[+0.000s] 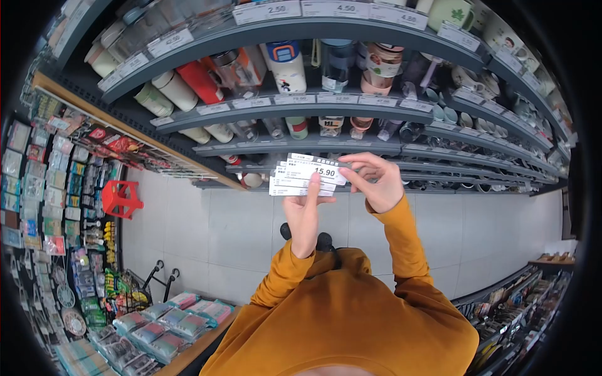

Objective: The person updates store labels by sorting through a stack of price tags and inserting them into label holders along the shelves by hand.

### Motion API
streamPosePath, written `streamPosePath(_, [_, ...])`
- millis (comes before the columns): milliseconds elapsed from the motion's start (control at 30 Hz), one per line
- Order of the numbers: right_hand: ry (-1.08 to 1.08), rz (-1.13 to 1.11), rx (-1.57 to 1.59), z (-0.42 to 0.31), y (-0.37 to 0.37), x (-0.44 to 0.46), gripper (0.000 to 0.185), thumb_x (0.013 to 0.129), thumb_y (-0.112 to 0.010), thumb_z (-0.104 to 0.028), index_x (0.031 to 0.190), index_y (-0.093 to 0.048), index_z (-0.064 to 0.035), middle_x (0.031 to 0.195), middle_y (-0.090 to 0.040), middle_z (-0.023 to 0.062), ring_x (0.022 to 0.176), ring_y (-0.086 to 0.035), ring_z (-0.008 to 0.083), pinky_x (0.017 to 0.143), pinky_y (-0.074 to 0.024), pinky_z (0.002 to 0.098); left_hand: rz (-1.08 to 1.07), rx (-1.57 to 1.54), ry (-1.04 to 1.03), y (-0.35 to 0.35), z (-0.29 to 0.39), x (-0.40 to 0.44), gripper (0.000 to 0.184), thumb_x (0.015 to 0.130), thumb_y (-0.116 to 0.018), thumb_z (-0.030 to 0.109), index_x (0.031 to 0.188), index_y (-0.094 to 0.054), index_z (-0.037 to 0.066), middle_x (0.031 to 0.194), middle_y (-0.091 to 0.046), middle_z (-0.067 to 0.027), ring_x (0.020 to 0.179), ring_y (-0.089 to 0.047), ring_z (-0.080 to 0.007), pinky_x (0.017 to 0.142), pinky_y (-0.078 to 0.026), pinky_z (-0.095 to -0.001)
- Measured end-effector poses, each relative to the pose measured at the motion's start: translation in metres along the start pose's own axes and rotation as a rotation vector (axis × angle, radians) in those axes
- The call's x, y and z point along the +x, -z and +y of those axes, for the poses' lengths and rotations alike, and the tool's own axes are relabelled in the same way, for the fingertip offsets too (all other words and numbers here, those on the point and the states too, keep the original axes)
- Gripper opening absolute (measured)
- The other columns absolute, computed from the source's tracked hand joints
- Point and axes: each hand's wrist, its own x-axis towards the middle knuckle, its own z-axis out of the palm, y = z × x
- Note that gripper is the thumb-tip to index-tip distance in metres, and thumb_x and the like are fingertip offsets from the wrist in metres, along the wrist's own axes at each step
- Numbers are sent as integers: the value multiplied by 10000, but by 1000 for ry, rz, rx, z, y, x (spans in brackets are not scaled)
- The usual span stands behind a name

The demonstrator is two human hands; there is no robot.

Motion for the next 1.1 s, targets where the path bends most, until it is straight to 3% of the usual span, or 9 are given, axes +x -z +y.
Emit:
streamPosePath(133, [-19, 23, 52, 11, 10, -4, 232, 872, -670, -90, 1091, -664, -13, 854, -685, 62, 601, -594, 54, 532, -448, 183, -16, 26, 46, 0, -10, -2, 208, 938, -602, 173, 1052, -618, -1, 942, -666, -64, 766, -635, -102, 559, -528, -239])
streamPosePath(233, [-14, 59, 36, 17, 15, -9, 218, 872, -667, -87, 1076, -668, -10, 874, -688, 72, 609, -600, 64, 539, -459, 191, -10, 37, 67, -3, -17, -3, 206, 937, -596, 136, 1044, -624, -37, 952, -662, -82, 757, -640, -118, 566, -554, -257])
streamPosePath(433, [28, 256, -72, 29, 32, -21, 183, 863, -670, -92, 1036, -687, -35, 892, -687, 64, 663, -620, 77, 555, -477, 208, -44, 86, 112, -9, -27, -4, 191, 927, -606, 120, 1030, -639, -37, 946, -665, -78, 749, -639, -113, 566, -556, -258])
streamPosePath(567, [39, 194, -132, 40, 33, -31, 217, 844, -696, -121, 1048, -684, -49, 933, -676, 50, 694, -619, 76, 551, -468, 212, -102, 95, 169, -8, -36, -5, 186, 923, -610, 117, 1021, -645, -36, 933, -668, -78, 753, -638, -112, 572, -557, -255])
streamPosePath(700, [-31, 196, -104, 50, 26, -30, 232, 833, -708, -101, 1055, -676, -41, 933, -673, 59, 631, -592, 54, 514, -434, 182, -121, 121, 249, -1, -42, -3, 186, 918, -617, 118, 1016, -645, -38, 926, -667, -78, 755, -639, -111, 569, -556, -252])
streamPosePath(833, [-96, 257, -23, 63, 27, -27, 228, 837, -703, -83, 1057, -671, -35, 896, -677, 39, 572, -546, 31, 487, -412, 167, -110, 140, 300, 11, -47, 5, 191, 908, -647, 173, 1026, -644, 22, 914, -658, -31, 733, -622, -80, 557, -512, -219])
streamPosePath(1100, [-104, 295, -44, 68, 30, 0, 238, 864, -682, -106, 1087, -661, -25, 779, -657, 13, 559, -507, 17, 497, -412, 158, -124, 105, 339, 31, -26, 35, 214, 913, -637, 170, 1007, -630, -22, 900, -656, -67, 738, -632, -110, 559, -546, -246])
